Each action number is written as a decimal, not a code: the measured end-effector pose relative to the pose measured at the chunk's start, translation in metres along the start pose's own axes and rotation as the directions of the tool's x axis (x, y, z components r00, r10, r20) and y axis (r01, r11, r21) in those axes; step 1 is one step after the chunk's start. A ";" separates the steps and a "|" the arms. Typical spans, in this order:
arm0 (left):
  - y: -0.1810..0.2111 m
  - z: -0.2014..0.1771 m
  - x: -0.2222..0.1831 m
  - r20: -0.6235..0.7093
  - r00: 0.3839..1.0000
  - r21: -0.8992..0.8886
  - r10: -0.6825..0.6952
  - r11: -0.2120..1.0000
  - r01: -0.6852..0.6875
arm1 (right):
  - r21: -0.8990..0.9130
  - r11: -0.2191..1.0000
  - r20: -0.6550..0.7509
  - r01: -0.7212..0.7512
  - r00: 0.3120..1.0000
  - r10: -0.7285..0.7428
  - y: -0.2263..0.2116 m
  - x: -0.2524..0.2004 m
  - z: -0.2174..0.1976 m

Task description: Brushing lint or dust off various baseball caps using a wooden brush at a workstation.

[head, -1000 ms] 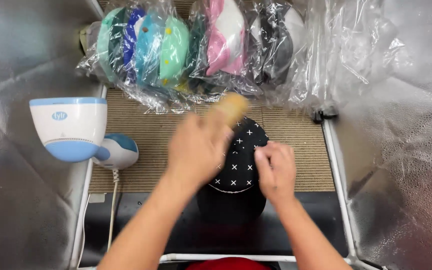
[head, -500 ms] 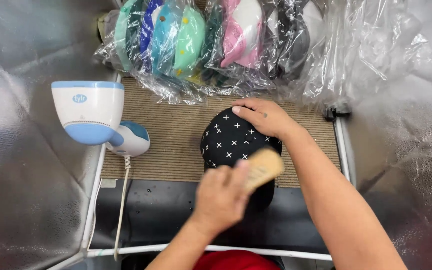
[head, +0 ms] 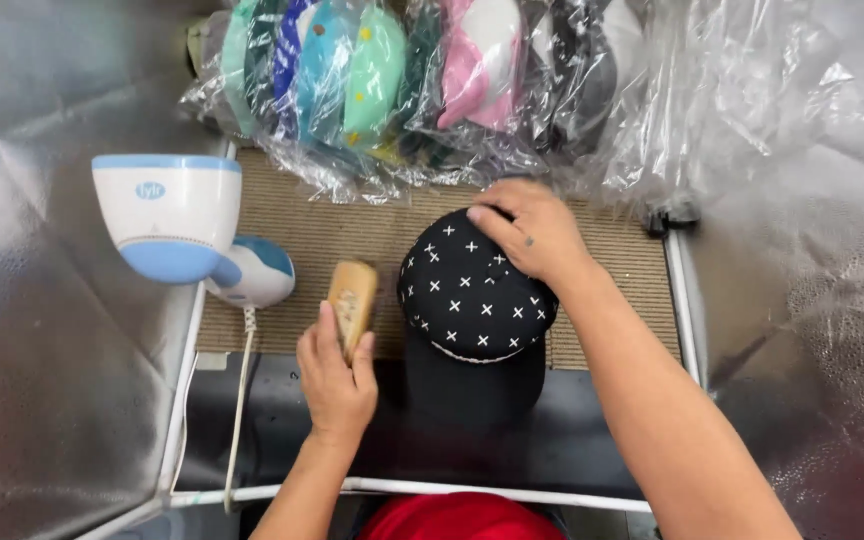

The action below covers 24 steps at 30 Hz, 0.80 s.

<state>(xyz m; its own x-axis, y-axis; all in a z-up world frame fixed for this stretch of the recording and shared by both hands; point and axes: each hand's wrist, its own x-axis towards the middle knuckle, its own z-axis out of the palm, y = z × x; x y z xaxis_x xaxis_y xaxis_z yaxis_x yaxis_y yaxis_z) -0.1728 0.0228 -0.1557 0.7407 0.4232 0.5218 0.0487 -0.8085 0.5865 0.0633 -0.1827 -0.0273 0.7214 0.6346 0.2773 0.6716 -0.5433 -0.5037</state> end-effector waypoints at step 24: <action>0.070 0.013 -0.039 0.804 0.296 -0.390 -0.516 -0.082 0.917 | -0.022 0.998 -0.245 0.053 0.968 -0.057 -0.058 -0.133 -0.013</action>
<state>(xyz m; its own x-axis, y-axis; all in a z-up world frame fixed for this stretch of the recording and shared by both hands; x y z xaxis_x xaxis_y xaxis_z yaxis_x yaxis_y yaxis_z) -0.1897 -0.0551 -0.1430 0.7325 0.2142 -0.6462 0.4137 0.6138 0.6724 -0.0693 -0.2433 -0.0245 0.7015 0.5103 0.4975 0.7124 -0.5209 -0.4703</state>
